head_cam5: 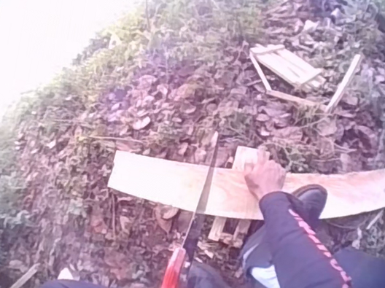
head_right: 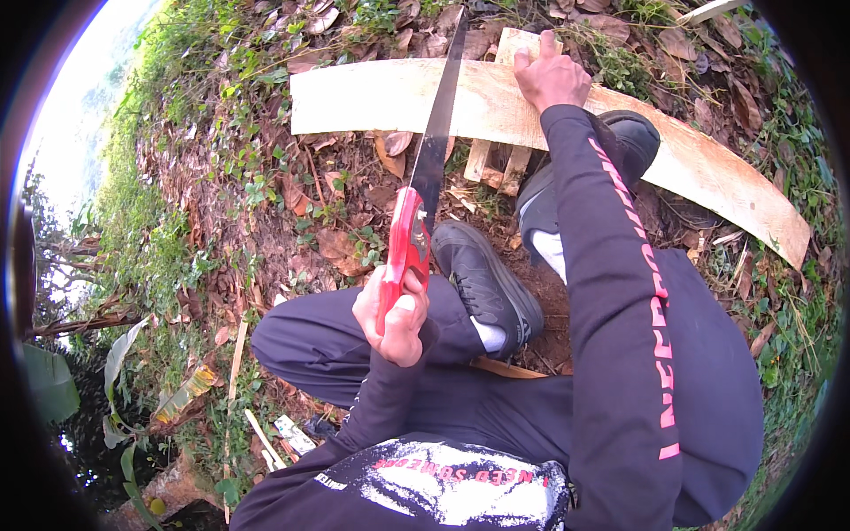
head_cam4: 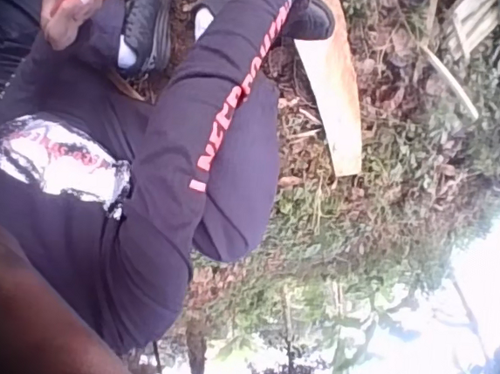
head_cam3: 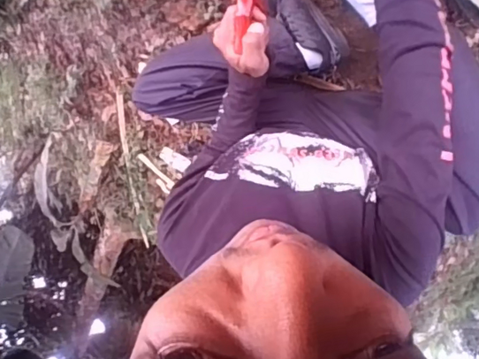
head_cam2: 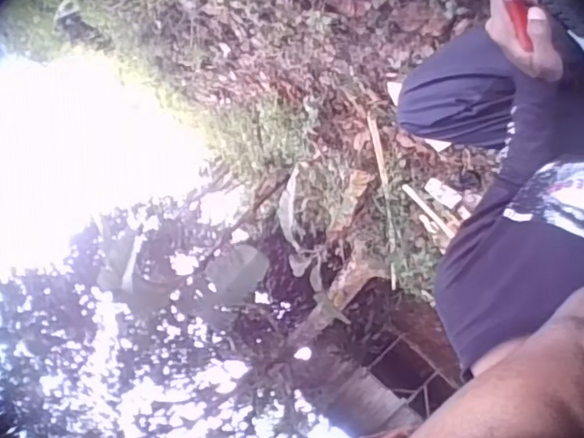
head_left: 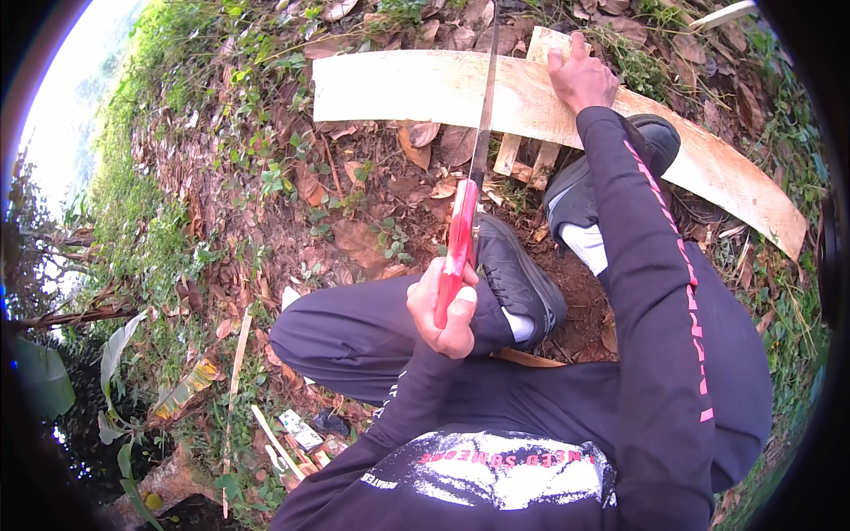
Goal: The person sits on the ground and uses a red hand saw to cut a long wooden plank resting on a small wooden support. The person holds the plank with one hand and saws back and forth with the other, gradually cutting through the wood.
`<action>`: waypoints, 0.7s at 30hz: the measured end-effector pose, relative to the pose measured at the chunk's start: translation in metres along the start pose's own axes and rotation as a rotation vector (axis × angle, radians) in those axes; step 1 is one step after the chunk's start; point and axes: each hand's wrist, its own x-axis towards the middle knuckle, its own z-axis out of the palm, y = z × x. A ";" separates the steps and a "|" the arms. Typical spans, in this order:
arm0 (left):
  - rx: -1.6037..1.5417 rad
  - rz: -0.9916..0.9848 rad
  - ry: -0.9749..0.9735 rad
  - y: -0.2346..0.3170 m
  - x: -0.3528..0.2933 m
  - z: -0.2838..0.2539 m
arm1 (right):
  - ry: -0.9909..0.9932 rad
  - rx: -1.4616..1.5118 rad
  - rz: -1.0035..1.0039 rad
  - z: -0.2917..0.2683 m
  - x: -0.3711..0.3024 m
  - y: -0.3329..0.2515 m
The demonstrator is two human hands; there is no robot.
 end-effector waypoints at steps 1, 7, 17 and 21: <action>-0.012 0.008 -0.001 0.001 0.001 0.001 | 0.006 0.000 -0.004 -0.005 0.002 -0.002; -0.077 0.033 -0.046 -0.018 0.091 0.040 | 0.029 -0.019 -0.007 -0.021 0.015 -0.005; 0.056 0.038 -0.038 0.003 -0.003 0.006 | 0.003 0.005 0.017 -0.007 -0.014 0.002; 0.048 0.074 -0.023 0.000 -0.009 -0.001 | -0.033 -0.004 0.024 -0.010 -0.015 -0.002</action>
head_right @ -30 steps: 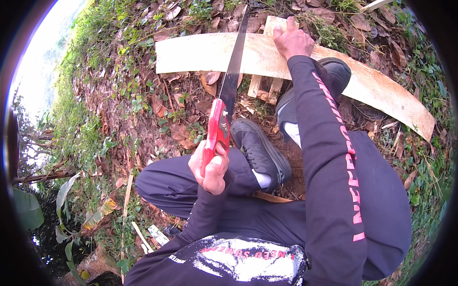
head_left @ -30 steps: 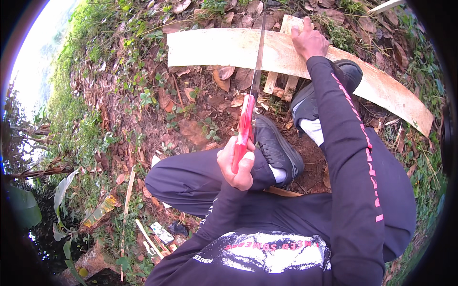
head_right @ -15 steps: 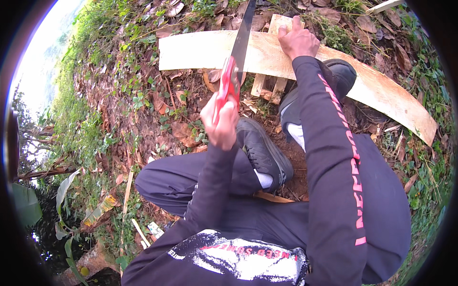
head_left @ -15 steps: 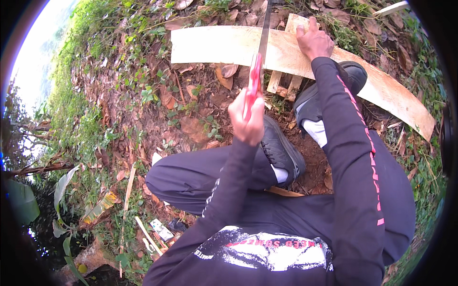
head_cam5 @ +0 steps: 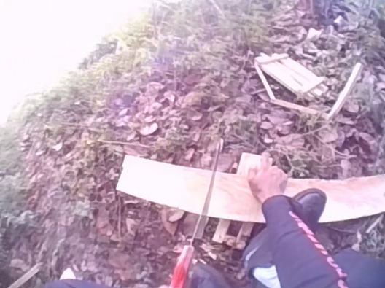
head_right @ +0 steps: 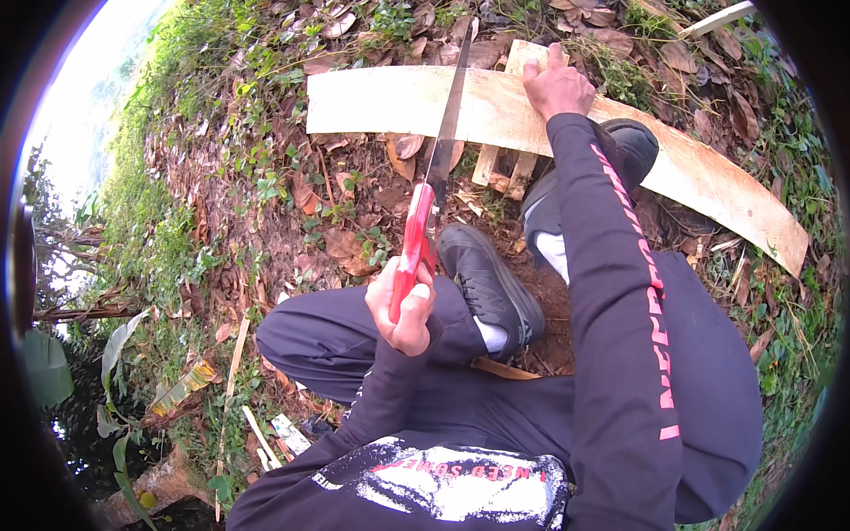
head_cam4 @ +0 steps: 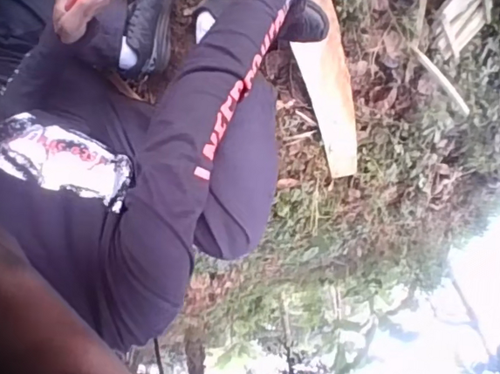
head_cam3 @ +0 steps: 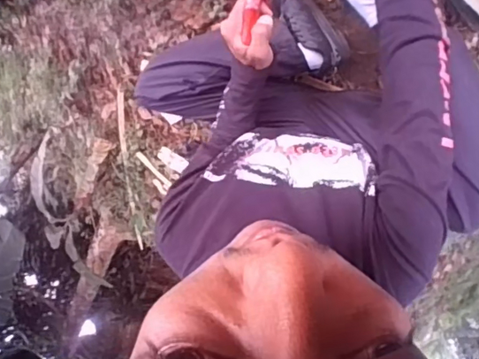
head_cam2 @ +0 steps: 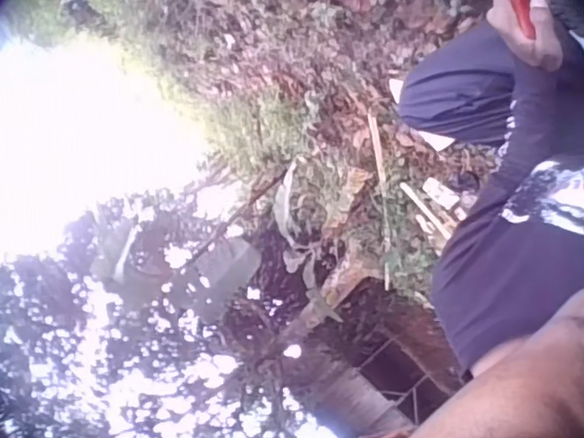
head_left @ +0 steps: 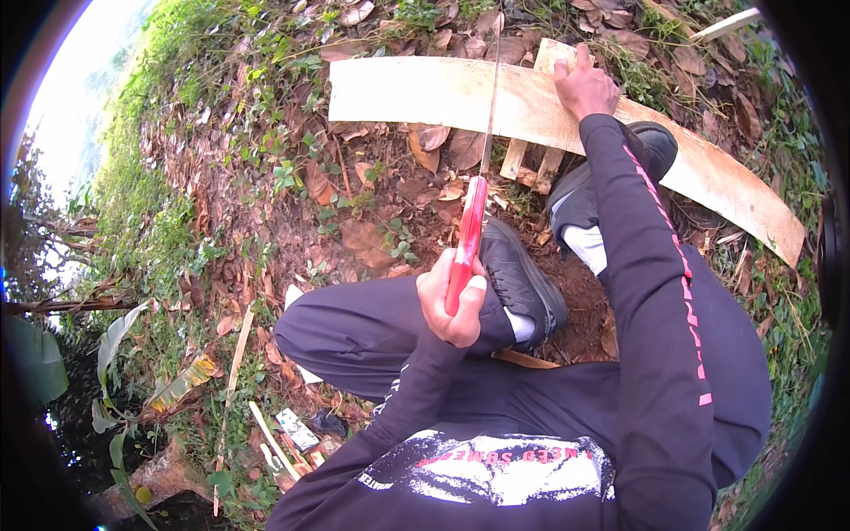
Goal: The person sits on the ground and uses a red hand saw to cut a long wooden plank resting on a small wooden support. The person holds the plank with one hand and saws back and forth with the other, gradually cutting through the wood.
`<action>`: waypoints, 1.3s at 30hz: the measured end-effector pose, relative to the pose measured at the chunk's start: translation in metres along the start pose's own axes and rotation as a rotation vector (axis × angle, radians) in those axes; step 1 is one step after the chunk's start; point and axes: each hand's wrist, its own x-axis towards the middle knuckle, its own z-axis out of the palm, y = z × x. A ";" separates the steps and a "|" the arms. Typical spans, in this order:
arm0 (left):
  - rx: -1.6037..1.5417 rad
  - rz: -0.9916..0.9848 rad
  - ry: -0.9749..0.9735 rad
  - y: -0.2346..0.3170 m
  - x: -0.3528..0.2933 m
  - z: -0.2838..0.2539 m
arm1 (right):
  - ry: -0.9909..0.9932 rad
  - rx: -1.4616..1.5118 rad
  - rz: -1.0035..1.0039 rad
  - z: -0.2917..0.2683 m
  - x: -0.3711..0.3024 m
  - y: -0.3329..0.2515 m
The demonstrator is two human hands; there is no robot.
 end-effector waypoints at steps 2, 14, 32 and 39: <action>-0.004 0.004 0.002 0.000 -0.002 -0.003 | -0.007 -0.003 0.001 0.001 -0.002 -0.003; -0.053 -0.034 -0.029 -0.004 -0.010 -0.014 | -0.022 0.017 0.015 0.000 -0.004 -0.003; 0.042 -0.054 -0.044 -0.009 -0.002 -0.004 | 0.124 -0.028 -0.045 0.029 0.000 0.008; 0.208 0.267 -0.018 -0.021 0.142 0.074 | 0.063 0.027 -0.021 -0.009 0.007 -0.001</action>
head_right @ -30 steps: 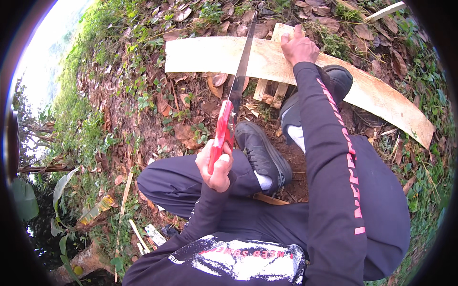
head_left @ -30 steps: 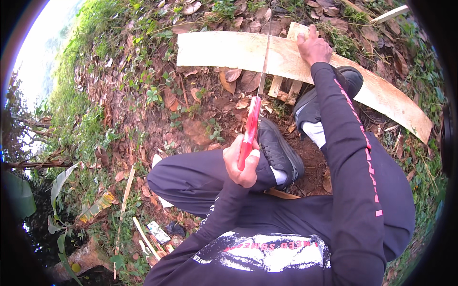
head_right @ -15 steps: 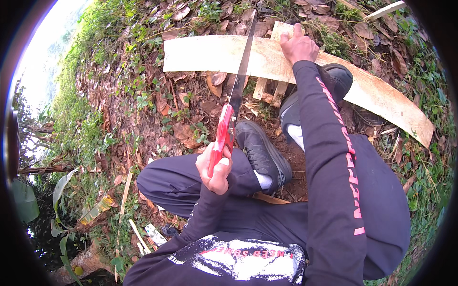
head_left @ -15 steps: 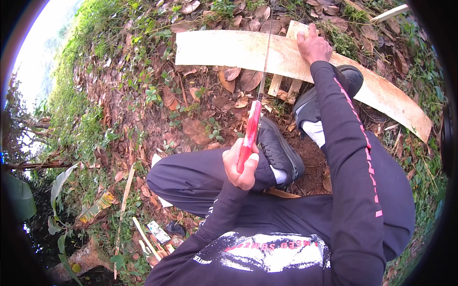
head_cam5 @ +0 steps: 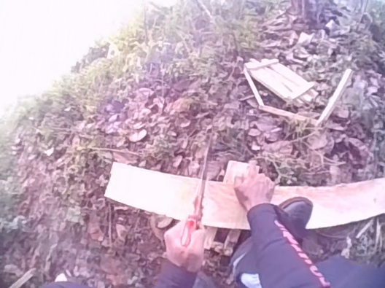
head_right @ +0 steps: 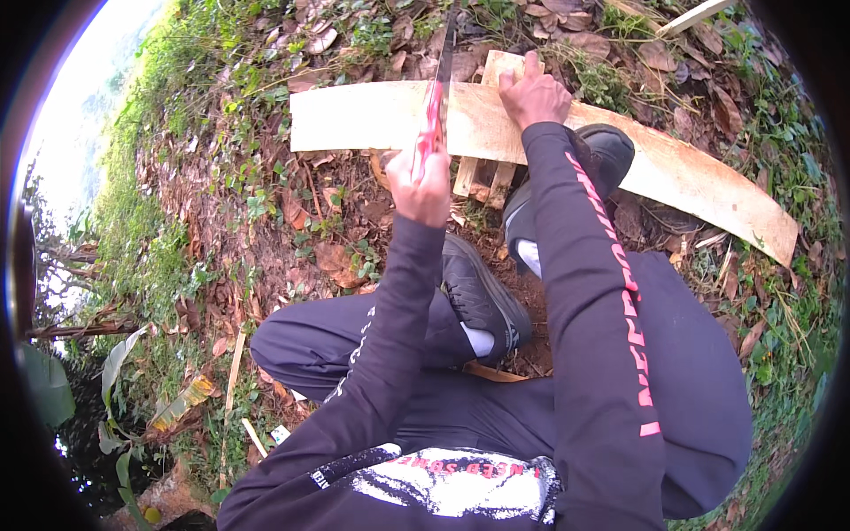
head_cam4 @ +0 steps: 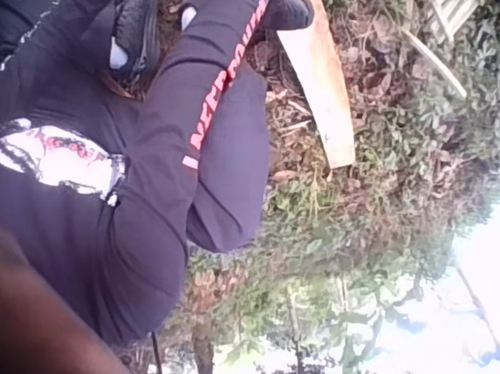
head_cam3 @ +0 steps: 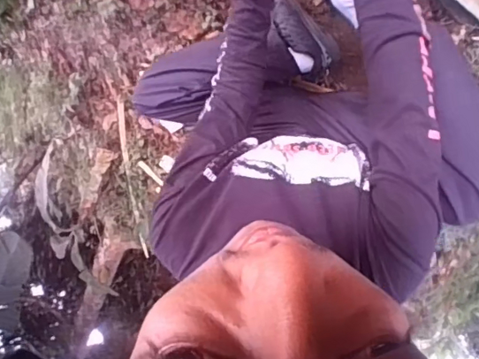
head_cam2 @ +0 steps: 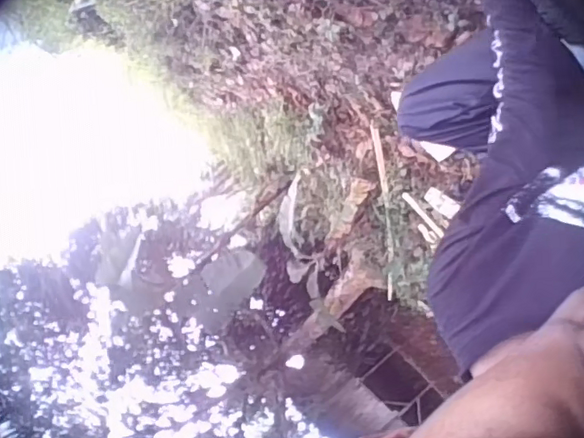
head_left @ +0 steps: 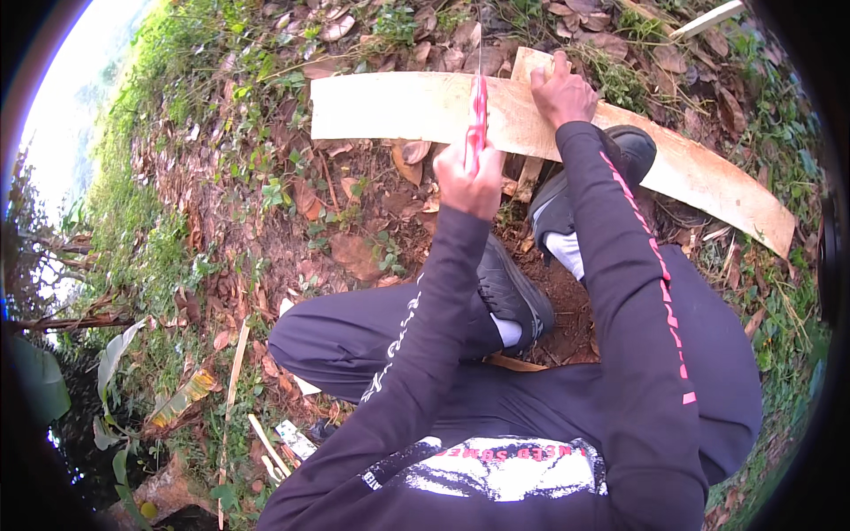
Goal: The person sits on the ground and uses a red hand saw to cut a long wooden plank resting on a small wooden support. The person holds the plank with one hand and saws back and forth with the other, gradually cutting through the wood.
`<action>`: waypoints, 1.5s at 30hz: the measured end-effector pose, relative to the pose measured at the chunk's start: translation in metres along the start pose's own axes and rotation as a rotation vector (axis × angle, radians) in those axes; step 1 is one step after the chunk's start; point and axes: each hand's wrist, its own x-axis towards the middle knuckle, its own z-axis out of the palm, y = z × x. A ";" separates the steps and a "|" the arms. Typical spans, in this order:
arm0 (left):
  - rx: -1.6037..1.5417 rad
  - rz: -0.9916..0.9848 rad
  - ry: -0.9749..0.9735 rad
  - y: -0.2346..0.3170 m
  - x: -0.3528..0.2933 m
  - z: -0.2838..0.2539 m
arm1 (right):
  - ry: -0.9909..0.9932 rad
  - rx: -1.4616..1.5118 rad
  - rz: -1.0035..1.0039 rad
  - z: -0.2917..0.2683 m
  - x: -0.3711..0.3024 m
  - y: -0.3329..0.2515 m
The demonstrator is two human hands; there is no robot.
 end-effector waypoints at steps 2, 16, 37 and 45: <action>-0.052 -0.136 -0.036 -0.001 -0.028 -0.013 | -0.040 0.034 0.021 -0.006 0.002 0.005; -0.191 -0.422 -0.055 0.063 -0.144 -0.064 | -0.026 0.014 -0.011 0.004 0.004 0.023; -0.061 -0.467 -0.060 0.074 -0.159 -0.083 | -0.022 0.016 -0.018 0.012 -0.011 0.028; 0.354 0.272 0.020 0.027 -0.061 0.038 | 0.035 0.031 -0.038 -0.003 -0.002 0.007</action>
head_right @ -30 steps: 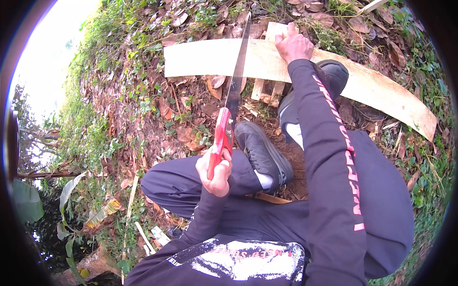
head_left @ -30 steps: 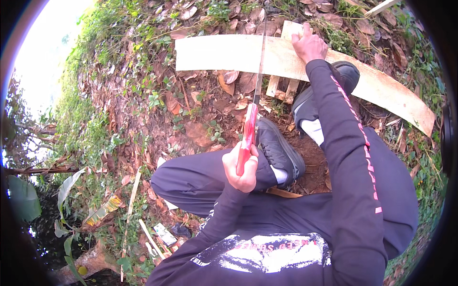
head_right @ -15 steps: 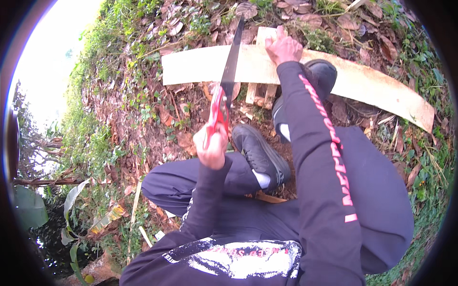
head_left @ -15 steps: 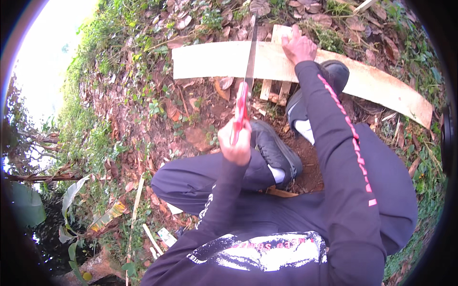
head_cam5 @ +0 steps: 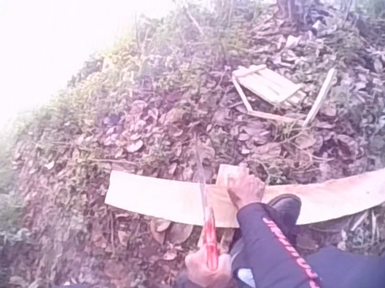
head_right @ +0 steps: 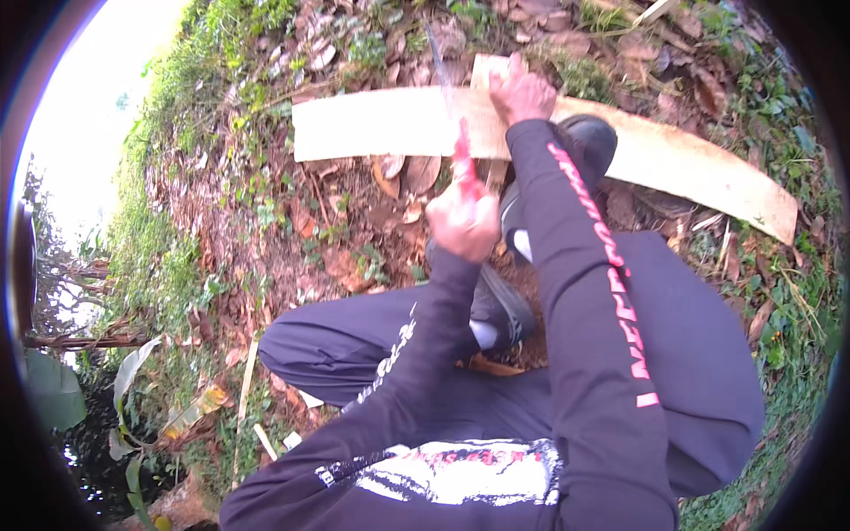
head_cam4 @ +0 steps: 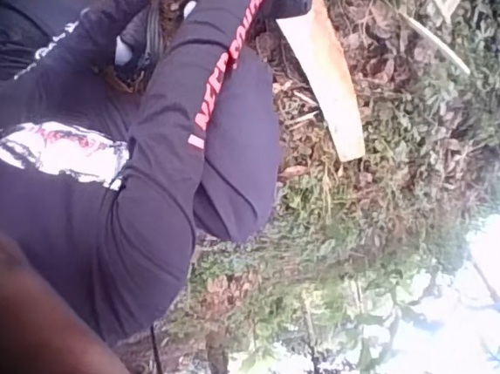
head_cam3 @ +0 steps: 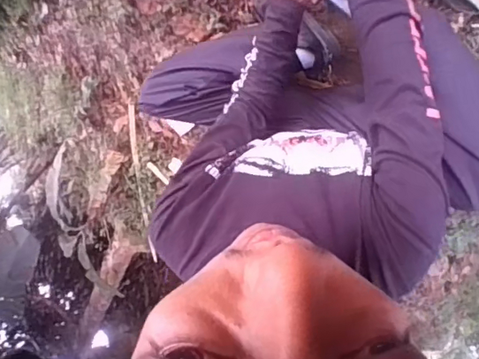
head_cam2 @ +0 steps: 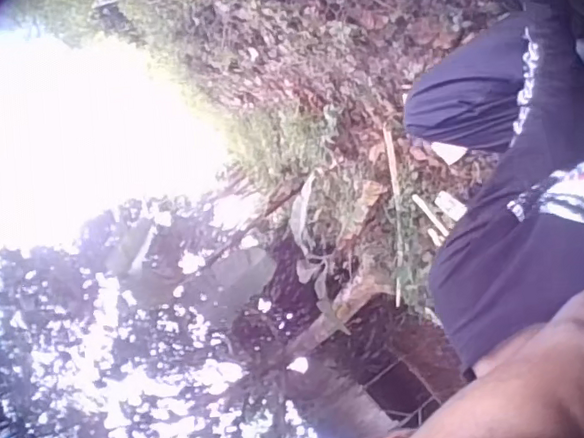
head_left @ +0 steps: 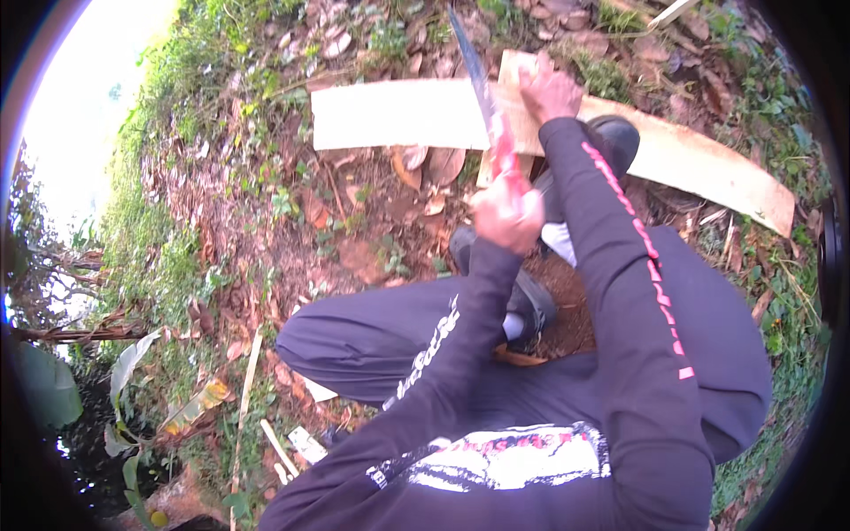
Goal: The person sits on the ground and uses a red hand saw to cut a long wooden plank resting on a small wooden support. The person holds the plank with one hand and saws back and forth with the other, gradually cutting through the wood.
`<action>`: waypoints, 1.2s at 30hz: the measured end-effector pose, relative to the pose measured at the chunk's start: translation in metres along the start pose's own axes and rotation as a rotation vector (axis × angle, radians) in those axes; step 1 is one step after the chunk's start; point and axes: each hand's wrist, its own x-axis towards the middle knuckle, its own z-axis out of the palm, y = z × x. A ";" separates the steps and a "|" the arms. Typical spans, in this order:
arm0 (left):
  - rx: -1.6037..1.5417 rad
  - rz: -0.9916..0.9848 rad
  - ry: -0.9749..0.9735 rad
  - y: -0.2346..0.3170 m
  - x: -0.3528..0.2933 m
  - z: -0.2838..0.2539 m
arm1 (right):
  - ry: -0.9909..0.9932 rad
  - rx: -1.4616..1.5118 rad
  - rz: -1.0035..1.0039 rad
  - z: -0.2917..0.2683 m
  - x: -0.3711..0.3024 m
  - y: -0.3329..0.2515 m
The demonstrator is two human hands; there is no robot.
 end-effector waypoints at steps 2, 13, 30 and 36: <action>-0.098 -0.124 0.037 -0.015 -0.010 -0.024 | -0.076 0.016 0.063 -0.009 -0.002 0.019; -0.453 -0.653 -0.113 0.044 -0.106 -0.167 | -0.070 -0.012 0.049 -0.008 -0.005 0.022; -0.548 -0.696 -0.121 0.033 -0.100 -0.156 | -0.074 -0.003 0.055 -0.010 -0.004 0.018; -0.622 -0.746 -0.079 0.033 -0.105 -0.153 | -0.041 0.021 0.035 -0.004 -0.005 0.018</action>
